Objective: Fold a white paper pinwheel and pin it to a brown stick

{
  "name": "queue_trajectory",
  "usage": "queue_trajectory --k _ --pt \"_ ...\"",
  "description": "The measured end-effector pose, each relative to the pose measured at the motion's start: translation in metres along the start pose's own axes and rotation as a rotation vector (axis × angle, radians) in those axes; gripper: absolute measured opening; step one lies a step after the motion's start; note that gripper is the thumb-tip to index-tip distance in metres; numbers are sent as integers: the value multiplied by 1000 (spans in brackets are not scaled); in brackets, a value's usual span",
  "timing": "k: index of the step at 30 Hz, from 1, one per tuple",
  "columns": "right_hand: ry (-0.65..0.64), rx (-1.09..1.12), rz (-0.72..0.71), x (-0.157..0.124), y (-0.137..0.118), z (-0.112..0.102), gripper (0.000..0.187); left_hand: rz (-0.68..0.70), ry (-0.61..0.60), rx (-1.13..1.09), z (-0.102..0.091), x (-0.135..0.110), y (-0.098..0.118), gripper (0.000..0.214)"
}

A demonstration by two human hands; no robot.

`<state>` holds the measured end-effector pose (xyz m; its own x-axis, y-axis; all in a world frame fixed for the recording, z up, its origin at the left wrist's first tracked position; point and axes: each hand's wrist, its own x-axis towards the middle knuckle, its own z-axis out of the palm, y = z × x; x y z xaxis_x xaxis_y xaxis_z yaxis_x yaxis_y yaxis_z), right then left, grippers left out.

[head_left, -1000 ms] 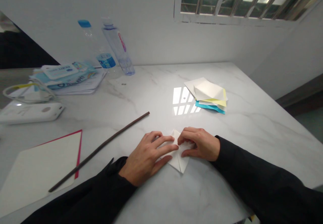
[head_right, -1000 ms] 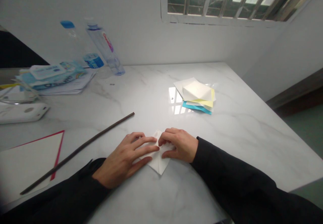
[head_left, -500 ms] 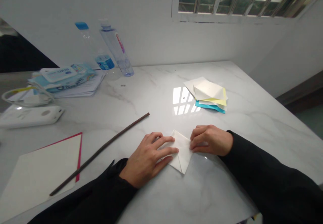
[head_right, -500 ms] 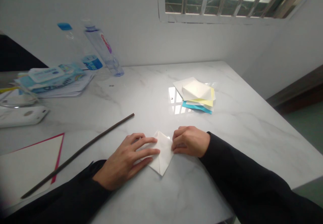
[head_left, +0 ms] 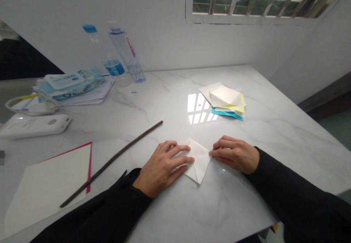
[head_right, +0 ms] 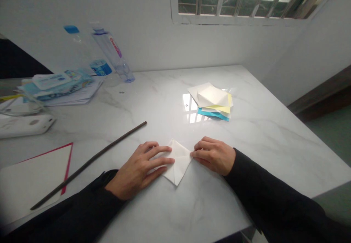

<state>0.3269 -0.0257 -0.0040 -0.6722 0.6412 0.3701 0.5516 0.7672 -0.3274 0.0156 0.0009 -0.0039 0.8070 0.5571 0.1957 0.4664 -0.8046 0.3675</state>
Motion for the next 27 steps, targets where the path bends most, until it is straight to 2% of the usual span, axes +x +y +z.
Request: queue_trajectory --k 5,11,17,23,27 --pt "40 -80 -60 -2 -3 1 18 8 10 6 0 0 1 25" --pt "131 48 18 -6 -2 8 14 6 15 11 0 -1 0 25" --pt "110 -112 -83 -6 -4 8 16 18 18 15 0 1 0 24" --pt "112 -156 -58 -6 -8 10 17 12 16 19 0 1 1 24" --pt "128 -196 -52 -2 -14 11 30 16 7 22 -1 0 1 25"
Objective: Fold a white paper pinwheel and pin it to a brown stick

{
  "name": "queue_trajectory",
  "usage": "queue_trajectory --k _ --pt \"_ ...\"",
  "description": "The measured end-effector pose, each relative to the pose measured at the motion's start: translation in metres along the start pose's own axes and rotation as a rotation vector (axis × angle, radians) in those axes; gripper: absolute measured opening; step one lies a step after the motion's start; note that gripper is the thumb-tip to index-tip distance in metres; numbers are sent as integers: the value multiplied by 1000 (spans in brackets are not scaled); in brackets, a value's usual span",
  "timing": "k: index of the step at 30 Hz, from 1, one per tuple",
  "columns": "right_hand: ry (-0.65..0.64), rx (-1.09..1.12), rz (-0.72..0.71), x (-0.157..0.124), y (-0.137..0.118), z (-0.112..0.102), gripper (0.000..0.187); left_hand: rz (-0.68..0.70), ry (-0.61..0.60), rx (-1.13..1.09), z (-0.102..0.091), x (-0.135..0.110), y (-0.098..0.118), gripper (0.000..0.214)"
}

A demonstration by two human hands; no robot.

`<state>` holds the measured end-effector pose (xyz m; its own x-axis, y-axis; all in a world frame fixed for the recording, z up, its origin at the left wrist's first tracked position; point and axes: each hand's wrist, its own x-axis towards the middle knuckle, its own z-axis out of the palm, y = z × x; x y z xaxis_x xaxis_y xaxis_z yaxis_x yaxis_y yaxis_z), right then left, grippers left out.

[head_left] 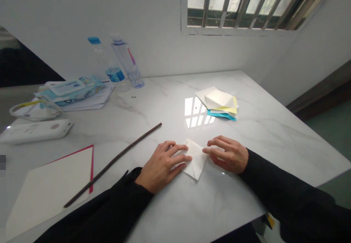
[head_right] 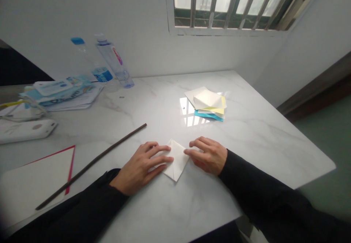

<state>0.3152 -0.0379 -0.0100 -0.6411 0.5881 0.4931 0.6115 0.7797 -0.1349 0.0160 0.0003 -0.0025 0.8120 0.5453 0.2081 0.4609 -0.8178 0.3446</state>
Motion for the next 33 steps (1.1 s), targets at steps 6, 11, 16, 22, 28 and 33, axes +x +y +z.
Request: queue_trajectory --k 6,11,16,22,28,33 --pt "-41 -17 -61 0 -4 3 28 3 9 10 -1 1 1 23" --pt "-2 -32 -26 -10 -1 5 29 -2 7 7 0 0 0 23" --pt "10 -75 -2 -20 -2 4 34 -5 3 10 0 0 0 23" --pt "29 -4 88 -19 -6 6 30 6 5 19 0 1 0 24" --pt "46 142 240 -20 -5 6 28 10 21 24 0 2 1 23" --pt "64 71 252 -25 -6 7 27 8 12 22 0 1 1 23"
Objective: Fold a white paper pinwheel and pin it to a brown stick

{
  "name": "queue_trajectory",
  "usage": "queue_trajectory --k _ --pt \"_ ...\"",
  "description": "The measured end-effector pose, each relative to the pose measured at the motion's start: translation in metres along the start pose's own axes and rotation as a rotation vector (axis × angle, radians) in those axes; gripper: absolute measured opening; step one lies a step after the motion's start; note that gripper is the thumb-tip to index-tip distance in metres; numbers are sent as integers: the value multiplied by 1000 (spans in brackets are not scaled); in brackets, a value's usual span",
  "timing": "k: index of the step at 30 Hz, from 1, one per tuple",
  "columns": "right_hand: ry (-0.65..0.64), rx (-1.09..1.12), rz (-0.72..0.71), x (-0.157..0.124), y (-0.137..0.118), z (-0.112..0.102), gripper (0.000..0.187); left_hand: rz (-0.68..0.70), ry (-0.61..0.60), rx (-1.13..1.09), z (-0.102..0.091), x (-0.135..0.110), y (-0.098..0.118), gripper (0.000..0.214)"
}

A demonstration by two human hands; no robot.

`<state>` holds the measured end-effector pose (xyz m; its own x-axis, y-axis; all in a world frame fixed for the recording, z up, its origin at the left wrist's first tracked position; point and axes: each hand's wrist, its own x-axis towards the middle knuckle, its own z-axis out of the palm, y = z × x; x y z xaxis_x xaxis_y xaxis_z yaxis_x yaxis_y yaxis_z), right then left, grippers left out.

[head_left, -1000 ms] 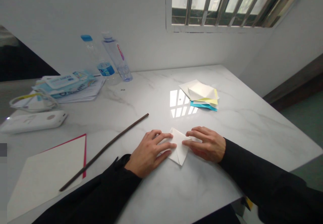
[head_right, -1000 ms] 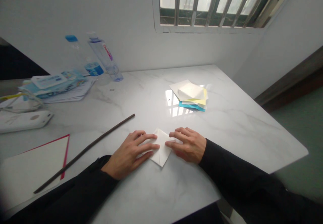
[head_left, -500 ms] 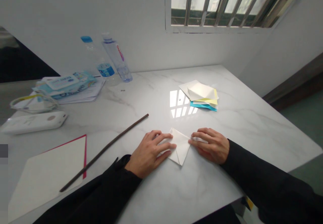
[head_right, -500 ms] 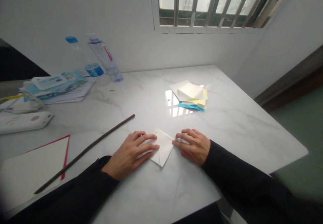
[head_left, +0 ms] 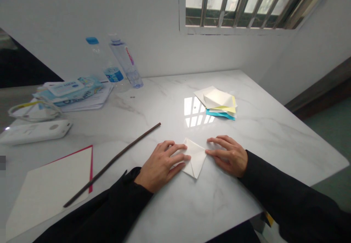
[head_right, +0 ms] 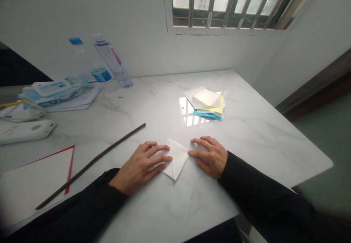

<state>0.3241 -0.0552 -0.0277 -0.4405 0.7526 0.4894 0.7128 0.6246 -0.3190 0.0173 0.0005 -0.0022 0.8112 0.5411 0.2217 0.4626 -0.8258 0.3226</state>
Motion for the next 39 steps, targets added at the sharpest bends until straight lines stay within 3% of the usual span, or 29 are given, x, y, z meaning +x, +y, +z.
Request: queue_trajectory --k 5,8,11,14,17,21,27,33,39 --pt "105 -7 16 2 4 -2 23 7 -3 7 -1 1 0 23" --pt "134 -33 -15 6 -5 -6 30 17 6 10 -1 1 0 23" --pt "74 -43 -77 7 -27 -4 37 17 5 12 -1 1 0 23" --pt "13 -8 -135 4 -49 2 33 10 2 13 0 0 0 23" --pt "-65 23 -187 1 -57 8 31 2 -3 6 1 0 0 22" --pt "-96 72 -225 -1 -56 11 33 -7 -5 -4 1 0 0 22" --pt "-86 98 -169 -4 -50 8 34 -5 -7 -10 0 0 0 23" --pt "-171 50 -38 -18 -26 5 46 1 15 32 -1 -1 4 22" --pt "-270 -54 -18 -16 -18 -1 45 -20 76 141 0 -4 20 21"
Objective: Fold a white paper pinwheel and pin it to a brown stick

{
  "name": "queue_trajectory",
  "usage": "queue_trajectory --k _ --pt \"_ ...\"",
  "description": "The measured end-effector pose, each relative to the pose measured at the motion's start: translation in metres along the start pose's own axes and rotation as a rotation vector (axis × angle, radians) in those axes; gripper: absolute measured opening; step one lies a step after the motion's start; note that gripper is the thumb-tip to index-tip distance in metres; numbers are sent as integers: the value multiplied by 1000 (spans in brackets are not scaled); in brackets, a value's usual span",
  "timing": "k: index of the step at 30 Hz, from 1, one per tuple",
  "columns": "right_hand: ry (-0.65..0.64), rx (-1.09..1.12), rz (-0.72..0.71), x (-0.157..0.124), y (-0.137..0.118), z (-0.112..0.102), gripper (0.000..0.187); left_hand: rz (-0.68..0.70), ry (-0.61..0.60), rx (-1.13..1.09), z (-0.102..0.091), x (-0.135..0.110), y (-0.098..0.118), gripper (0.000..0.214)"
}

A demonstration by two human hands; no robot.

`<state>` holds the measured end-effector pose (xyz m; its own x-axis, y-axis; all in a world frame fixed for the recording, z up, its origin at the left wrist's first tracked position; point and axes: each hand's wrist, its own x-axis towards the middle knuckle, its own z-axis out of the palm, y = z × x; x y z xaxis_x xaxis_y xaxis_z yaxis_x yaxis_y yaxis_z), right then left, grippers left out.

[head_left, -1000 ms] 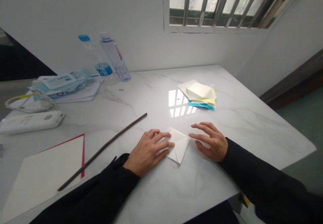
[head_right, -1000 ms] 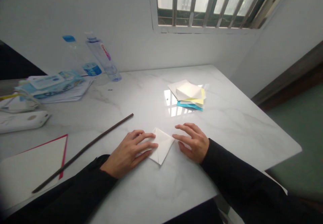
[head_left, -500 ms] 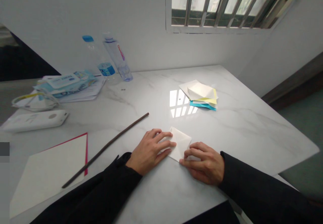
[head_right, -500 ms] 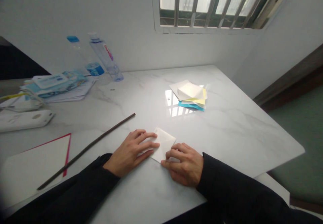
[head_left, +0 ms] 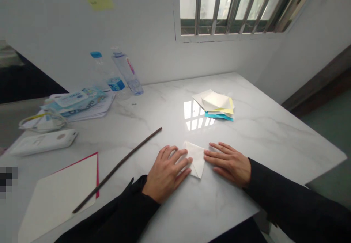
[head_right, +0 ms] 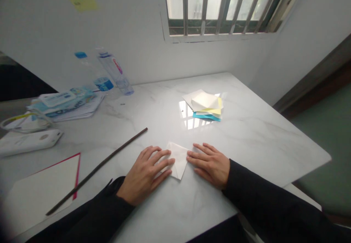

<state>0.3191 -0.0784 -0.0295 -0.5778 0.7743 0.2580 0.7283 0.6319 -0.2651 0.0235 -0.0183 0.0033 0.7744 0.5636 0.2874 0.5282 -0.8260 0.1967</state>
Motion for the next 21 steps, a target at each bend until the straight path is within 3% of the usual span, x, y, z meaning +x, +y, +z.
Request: queue_trajectory --k 6,10,13,15,21 --pt "-119 -19 5 -3 -2 -5 56 37 -13 2 5 -2 5 24" --pt "-67 47 -35 5 0 -10 47 47 -55 11 10 -5 7 29" --pt "81 123 -59 30 2 -13 33 29 -63 -19 12 -8 9 32" --pt "156 115 -59 53 3 -10 36 17 -60 -49 12 -9 10 33" --pt "43 -12 -102 100 1 10 38 -21 -125 -33 8 -8 15 41"
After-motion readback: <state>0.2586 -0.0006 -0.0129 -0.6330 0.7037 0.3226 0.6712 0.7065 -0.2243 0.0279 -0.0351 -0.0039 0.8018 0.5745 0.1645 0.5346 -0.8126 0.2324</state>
